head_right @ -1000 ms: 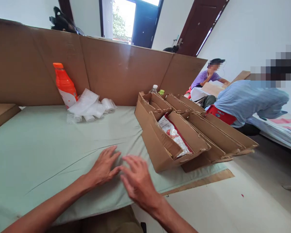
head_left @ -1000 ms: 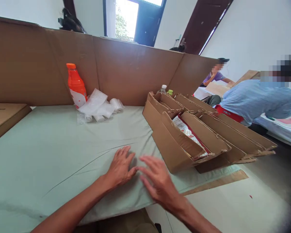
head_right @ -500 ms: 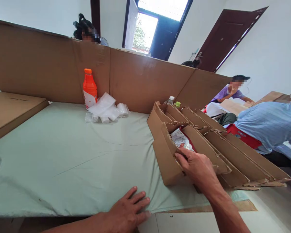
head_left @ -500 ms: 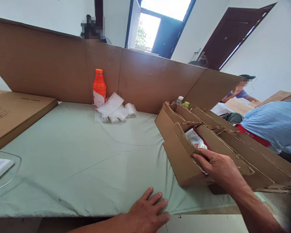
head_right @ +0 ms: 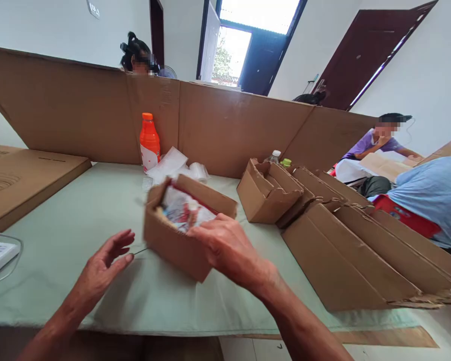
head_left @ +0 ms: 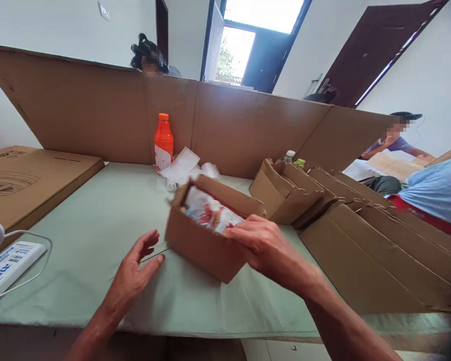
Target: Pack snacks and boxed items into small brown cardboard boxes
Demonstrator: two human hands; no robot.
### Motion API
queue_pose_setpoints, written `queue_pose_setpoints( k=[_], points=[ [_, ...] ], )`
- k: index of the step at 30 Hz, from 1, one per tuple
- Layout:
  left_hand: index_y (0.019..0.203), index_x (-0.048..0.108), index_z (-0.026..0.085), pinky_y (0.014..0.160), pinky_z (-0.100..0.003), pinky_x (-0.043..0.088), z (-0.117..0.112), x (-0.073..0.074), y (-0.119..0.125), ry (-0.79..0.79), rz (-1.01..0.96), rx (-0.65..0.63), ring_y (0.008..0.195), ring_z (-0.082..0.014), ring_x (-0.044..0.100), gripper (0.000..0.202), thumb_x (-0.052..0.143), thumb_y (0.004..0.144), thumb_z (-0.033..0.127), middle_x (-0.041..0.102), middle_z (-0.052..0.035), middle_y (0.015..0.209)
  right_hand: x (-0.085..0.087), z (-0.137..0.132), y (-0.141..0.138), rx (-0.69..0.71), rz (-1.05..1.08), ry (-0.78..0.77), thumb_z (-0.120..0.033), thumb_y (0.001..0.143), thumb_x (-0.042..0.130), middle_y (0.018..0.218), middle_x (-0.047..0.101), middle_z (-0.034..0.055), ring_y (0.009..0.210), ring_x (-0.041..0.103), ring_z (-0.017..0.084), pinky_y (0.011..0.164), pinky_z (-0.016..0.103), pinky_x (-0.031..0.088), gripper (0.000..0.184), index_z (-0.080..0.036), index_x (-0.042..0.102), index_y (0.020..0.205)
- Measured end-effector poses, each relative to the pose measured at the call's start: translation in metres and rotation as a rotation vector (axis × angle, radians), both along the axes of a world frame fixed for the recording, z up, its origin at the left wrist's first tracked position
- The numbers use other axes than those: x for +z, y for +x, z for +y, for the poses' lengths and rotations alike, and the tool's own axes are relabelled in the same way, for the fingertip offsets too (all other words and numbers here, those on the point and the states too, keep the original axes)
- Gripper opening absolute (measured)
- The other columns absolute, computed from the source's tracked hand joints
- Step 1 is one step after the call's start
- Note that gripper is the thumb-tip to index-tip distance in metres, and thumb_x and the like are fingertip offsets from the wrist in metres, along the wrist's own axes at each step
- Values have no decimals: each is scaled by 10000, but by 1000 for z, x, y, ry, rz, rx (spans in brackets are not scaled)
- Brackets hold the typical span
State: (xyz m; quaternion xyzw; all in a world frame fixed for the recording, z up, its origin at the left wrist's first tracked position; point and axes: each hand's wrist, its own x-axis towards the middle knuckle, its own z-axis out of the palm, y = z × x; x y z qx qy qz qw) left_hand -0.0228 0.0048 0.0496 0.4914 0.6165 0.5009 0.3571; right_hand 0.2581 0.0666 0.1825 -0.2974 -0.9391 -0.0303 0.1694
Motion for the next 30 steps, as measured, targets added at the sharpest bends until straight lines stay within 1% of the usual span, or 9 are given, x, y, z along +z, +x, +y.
queue_pose_setpoints(
  k=[3,7,9,12,16,19,22,25,30],
  points=[
    [1331,564,171,1050,-472,510,-11,3,-17,1,-46,106,1237,-341,623,761,707,698,569,676,-146,1305,5,-12,-3,71,211,-89,-414,1015,486,927,774,48,848,704,195,866,384,497,277,-293,729,1074],
    [1346,551,192,1048,-424,515,-29,-7,-29,-31,-73,175,1288,-336,592,741,713,714,542,672,-128,1307,-5,-9,28,-168,536,-107,-452,952,593,1001,769,89,953,723,259,861,441,551,231,-316,733,1075],
    [1336,559,193,1059,-414,505,-35,-18,-31,-59,-47,164,1296,-328,587,700,696,735,525,667,-129,1316,-25,-2,46,-252,527,-194,-418,939,624,1001,768,78,919,734,241,818,395,579,212,-312,720,1096],
    [1288,594,173,1051,-425,506,-38,-30,-30,-118,19,161,1261,-335,611,672,675,731,540,688,-142,1276,-66,6,55,-221,394,-408,-469,914,658,1038,763,74,895,737,225,763,344,604,391,-306,652,1269],
    [1165,667,161,982,-444,547,-33,-34,-31,-194,115,211,1156,-356,663,651,661,669,583,744,-141,1128,-113,6,35,-68,282,-691,-607,899,618,1298,670,126,1085,681,271,865,381,595,658,-253,519,1444],
    [1049,718,171,958,-454,559,-31,-37,-37,-240,200,228,1087,-364,686,587,660,661,608,767,-120,959,-129,6,17,-20,323,-789,-644,905,579,1413,585,154,1209,611,319,984,438,540,728,-214,471,1483],
    [940,740,188,942,-460,570,-31,-45,-42,-290,197,201,1012,-364,709,527,715,621,606,761,-98,826,-136,11,9,-33,381,-815,-590,922,581,1378,609,149,1158,631,312,959,427,541,681,-215,467,1479],
    [961,725,193,910,-433,584,-26,-47,-44,-231,61,264,1013,-348,714,530,728,615,594,770,-94,873,-137,21,4,-74,408,-784,-521,919,605,1221,686,119,1002,664,271,840,374,554,548,-212,546,1368],
    [977,670,167,903,-390,561,16,-20,-51,-149,-58,336,1003,-311,706,505,744,591,484,760,-100,1003,-136,63,-35,-167,364,-763,-436,845,694,896,701,46,739,615,193,638,292,471,382,-188,610,1123]
  ],
)
